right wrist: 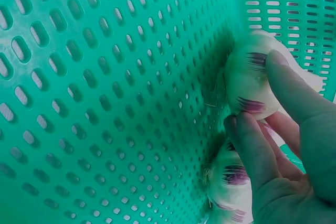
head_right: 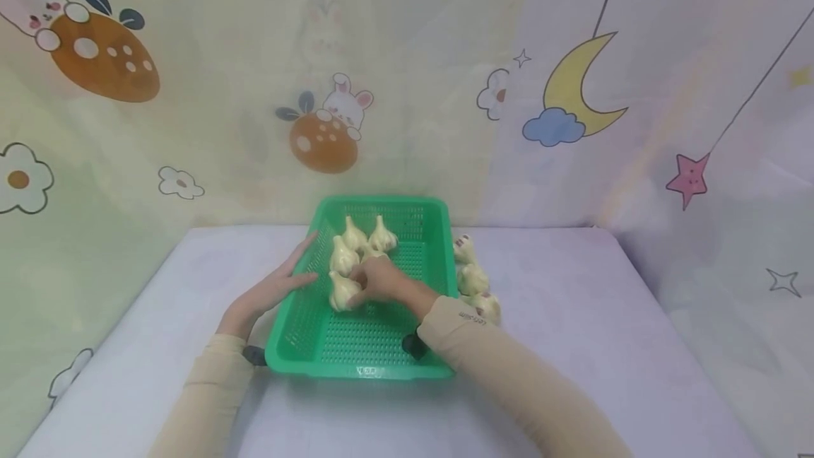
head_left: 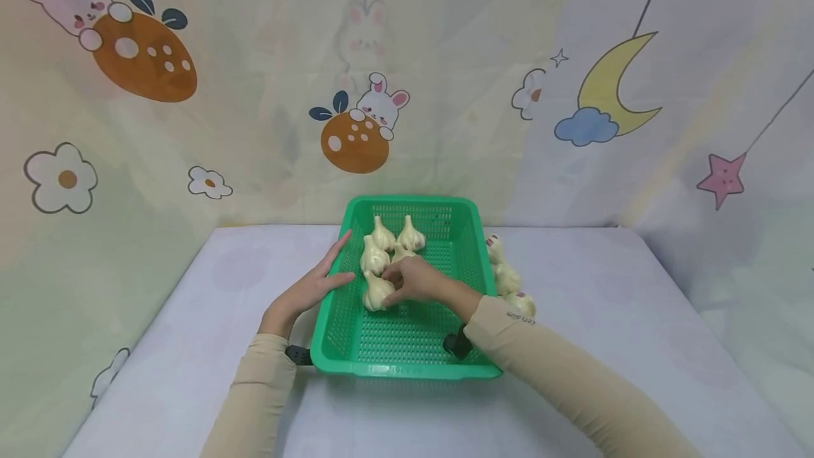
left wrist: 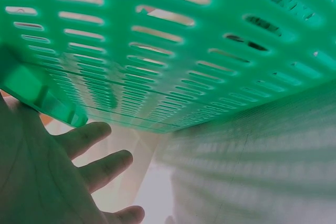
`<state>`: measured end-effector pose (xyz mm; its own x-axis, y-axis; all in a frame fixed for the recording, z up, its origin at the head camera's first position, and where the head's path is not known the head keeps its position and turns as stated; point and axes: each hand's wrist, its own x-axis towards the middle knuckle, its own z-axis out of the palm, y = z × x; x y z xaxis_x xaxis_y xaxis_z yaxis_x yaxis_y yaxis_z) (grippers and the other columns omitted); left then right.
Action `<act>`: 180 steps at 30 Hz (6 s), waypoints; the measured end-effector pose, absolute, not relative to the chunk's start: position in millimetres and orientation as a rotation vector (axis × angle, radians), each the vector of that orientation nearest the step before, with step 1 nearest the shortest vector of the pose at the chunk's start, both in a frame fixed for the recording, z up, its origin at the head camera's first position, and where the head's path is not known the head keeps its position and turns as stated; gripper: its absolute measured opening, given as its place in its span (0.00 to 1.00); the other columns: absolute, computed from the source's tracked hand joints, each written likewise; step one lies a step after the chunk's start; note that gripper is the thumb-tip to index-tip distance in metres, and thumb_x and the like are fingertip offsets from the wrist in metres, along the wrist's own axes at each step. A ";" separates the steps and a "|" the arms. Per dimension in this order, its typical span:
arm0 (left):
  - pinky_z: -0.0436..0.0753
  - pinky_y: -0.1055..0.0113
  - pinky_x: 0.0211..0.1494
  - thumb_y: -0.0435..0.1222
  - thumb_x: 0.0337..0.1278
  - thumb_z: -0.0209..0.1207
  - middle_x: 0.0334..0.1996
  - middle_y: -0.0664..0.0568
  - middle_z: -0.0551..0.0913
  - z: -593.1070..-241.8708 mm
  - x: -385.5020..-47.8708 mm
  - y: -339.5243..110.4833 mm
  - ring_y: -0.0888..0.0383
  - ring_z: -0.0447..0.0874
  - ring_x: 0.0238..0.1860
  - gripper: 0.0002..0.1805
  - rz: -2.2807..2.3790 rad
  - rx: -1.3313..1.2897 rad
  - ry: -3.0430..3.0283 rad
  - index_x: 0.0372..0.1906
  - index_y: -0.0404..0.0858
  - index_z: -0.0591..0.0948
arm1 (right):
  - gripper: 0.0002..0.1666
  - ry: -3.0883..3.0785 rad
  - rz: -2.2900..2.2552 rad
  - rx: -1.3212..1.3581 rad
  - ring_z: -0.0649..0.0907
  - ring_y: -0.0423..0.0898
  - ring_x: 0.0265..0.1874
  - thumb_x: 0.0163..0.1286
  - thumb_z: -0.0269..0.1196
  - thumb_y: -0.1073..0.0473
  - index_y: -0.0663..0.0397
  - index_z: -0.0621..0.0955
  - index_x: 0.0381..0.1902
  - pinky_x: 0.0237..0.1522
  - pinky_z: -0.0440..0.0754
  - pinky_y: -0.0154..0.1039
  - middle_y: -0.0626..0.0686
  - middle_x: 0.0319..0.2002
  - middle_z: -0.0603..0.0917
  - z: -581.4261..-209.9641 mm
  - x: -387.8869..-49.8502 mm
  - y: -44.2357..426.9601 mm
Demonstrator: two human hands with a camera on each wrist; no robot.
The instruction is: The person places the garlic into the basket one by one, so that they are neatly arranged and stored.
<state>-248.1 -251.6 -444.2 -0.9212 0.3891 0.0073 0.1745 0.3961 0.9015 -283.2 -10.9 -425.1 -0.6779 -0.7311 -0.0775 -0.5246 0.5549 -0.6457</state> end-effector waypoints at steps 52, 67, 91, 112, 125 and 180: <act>0.42 0.35 0.71 0.41 0.69 0.48 0.77 0.55 0.33 -443.2 -247.3 -251.9 0.47 0.29 0.76 0.40 1.583 0.499 2.407 0.75 0.63 0.38 | 0.21 2.628 -0.808 -1.154 0.61 0.33 0.15 0.54 0.72 0.56 0.54 0.72 0.13 0.20 0.61 0.25 0.44 0.13 0.69 -425.4 -283.5 -17.0; 0.42 0.36 0.72 0.40 0.69 0.49 0.76 0.58 0.33 -444.6 -246.8 -251.3 0.50 0.29 0.77 0.42 1.588 0.496 2.410 0.75 0.60 0.37 | 0.21 2.616 -0.821 -1.127 0.65 0.33 0.16 0.54 0.72 0.56 0.51 0.70 0.14 0.21 0.64 0.25 0.43 0.13 0.70 -428.2 -283.6 -16.9; 0.42 0.35 0.71 0.44 0.69 0.49 0.77 0.54 0.33 -445.4 -248.6 -251.8 0.46 0.30 0.76 0.41 1.601 0.530 2.402 0.76 0.58 0.37 | 0.19 2.611 -0.810 -1.085 0.71 0.32 0.17 0.55 0.72 0.55 0.54 0.74 0.15 0.22 0.68 0.25 0.44 0.14 0.71 -424.5 -282.7 -15.8; 0.42 0.35 0.71 0.44 0.69 0.49 0.77 0.54 0.33 -443.9 -247.4 -251.8 0.47 0.30 0.76 0.41 1.595 0.517 2.400 0.75 0.61 0.37 | 0.25 2.637 -0.778 -1.134 0.56 0.35 0.14 0.57 0.71 0.55 0.51 0.67 0.12 0.21 0.56 0.28 0.40 0.12 0.59 -421.9 -282.0 -15.5; 0.43 0.36 0.72 0.41 0.69 0.48 0.77 0.54 0.33 -442.3 -246.9 -251.6 0.46 0.32 0.77 0.41 1.622 0.529 2.371 0.76 0.58 0.37 | 0.25 2.681 -0.764 -1.211 0.56 0.35 0.12 0.57 0.70 0.53 0.50 0.68 0.11 0.42 0.73 0.34 0.40 0.11 0.58 -424.1 -284.0 -17.4; 0.42 0.33 0.70 0.48 0.68 0.50 0.76 0.55 0.32 -443.2 -250.9 -247.9 0.46 0.29 0.76 0.41 1.582 0.515 2.405 0.75 0.63 0.38 | 0.15 2.660 -0.636 -1.200 0.84 0.41 0.35 0.56 0.71 0.56 0.54 0.85 0.42 0.39 0.80 0.31 0.49 0.36 0.87 -425.8 -287.4 -14.3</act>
<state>-250.9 -247.9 -443.2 -0.9153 0.4026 0.0111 0.1696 0.3602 0.9173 -287.4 -14.3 -425.8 -0.6671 -0.7442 0.0327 -0.6787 0.5891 -0.4387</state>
